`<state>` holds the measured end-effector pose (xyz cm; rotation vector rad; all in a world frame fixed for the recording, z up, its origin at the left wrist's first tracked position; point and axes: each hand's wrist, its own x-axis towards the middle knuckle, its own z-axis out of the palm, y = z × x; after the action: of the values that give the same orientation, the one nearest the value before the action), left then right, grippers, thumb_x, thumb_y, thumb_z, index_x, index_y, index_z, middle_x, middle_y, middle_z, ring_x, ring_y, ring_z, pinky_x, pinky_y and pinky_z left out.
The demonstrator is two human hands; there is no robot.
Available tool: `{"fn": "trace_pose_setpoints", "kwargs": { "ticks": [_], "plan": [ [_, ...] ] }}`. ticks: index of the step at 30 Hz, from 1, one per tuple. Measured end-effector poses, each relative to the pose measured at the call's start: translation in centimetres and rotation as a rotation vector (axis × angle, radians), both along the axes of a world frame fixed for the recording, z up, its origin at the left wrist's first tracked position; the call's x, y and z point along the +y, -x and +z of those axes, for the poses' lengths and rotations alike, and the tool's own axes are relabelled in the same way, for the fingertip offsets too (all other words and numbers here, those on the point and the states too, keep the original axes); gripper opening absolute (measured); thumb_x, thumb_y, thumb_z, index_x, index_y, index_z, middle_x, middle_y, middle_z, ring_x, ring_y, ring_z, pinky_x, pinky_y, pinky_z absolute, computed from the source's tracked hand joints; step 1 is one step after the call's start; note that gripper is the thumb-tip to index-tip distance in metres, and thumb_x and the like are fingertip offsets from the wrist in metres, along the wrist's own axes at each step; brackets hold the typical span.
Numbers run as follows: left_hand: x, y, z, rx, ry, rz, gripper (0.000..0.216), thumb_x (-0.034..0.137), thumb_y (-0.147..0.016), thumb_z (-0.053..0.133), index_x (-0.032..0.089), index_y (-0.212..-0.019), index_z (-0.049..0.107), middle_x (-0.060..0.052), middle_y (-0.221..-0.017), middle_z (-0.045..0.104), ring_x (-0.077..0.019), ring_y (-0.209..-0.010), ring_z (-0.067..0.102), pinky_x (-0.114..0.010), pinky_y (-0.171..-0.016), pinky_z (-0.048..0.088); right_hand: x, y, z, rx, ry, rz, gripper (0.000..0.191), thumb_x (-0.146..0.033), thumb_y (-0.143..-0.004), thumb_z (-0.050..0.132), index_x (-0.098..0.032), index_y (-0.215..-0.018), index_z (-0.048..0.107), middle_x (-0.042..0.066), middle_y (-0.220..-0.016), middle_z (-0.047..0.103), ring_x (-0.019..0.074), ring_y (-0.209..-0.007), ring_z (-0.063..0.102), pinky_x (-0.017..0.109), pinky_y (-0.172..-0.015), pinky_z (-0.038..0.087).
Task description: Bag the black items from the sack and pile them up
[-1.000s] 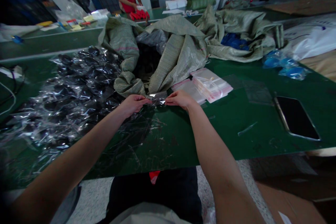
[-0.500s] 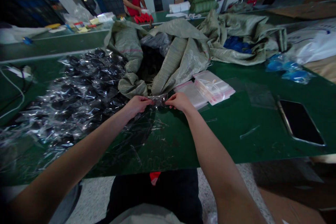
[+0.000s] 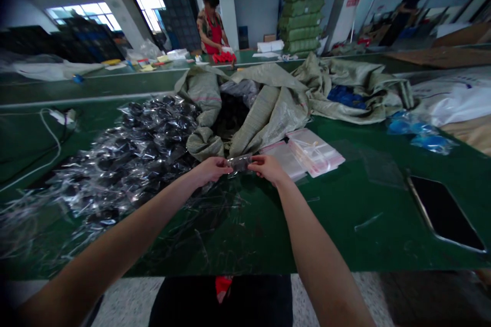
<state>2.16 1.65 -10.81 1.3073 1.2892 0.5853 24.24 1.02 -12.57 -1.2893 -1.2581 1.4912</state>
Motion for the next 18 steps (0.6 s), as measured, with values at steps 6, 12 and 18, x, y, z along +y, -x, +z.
{"fn": "trace_pose_setpoints", "kwargs": {
  "ticks": [6,12,18],
  "plan": [
    [-1.1,0.5,1.8,-0.264,0.010,-0.114,0.042,0.042,-0.071,0.078,0.021,-0.092,0.048,0.006,-0.070,0.061,-0.0006,-0.036,0.025,-0.018,-0.035,0.011,-0.5,-0.1,1.3,0.361,0.040,0.000,0.040,-0.030,-0.051,0.090,-0.016,-0.082,0.068,-0.006,-0.062,0.058,0.0013,-0.043,0.039,0.016,-0.039,0.024],
    [-1.8,0.2,3.6,-0.418,-0.039,-0.091,0.042,0.038,-0.066,0.082,0.018,-0.088,0.052,0.000,-0.071,0.066,-0.0005,-0.037,0.028,-0.019,-0.036,0.012,-1.4,1.0,2.0,0.467,0.007,0.042,0.039,-0.031,-0.053,0.090,-0.020,-0.083,0.069,-0.003,-0.071,0.061,0.0013,-0.044,0.036,0.018,-0.039,0.022],
    [-1.2,2.1,5.6,-0.549,0.111,-0.081,0.036,0.028,-0.064,0.082,0.017,-0.083,0.054,0.000,-0.065,0.063,0.0011,-0.037,0.021,-0.018,-0.038,0.006,-1.6,2.2,1.5,0.461,0.058,0.015,0.037,-0.033,-0.055,0.089,-0.023,-0.086,0.071,-0.002,-0.069,0.062,0.0040,-0.044,0.040,0.019,-0.039,0.023]
  ]
}}
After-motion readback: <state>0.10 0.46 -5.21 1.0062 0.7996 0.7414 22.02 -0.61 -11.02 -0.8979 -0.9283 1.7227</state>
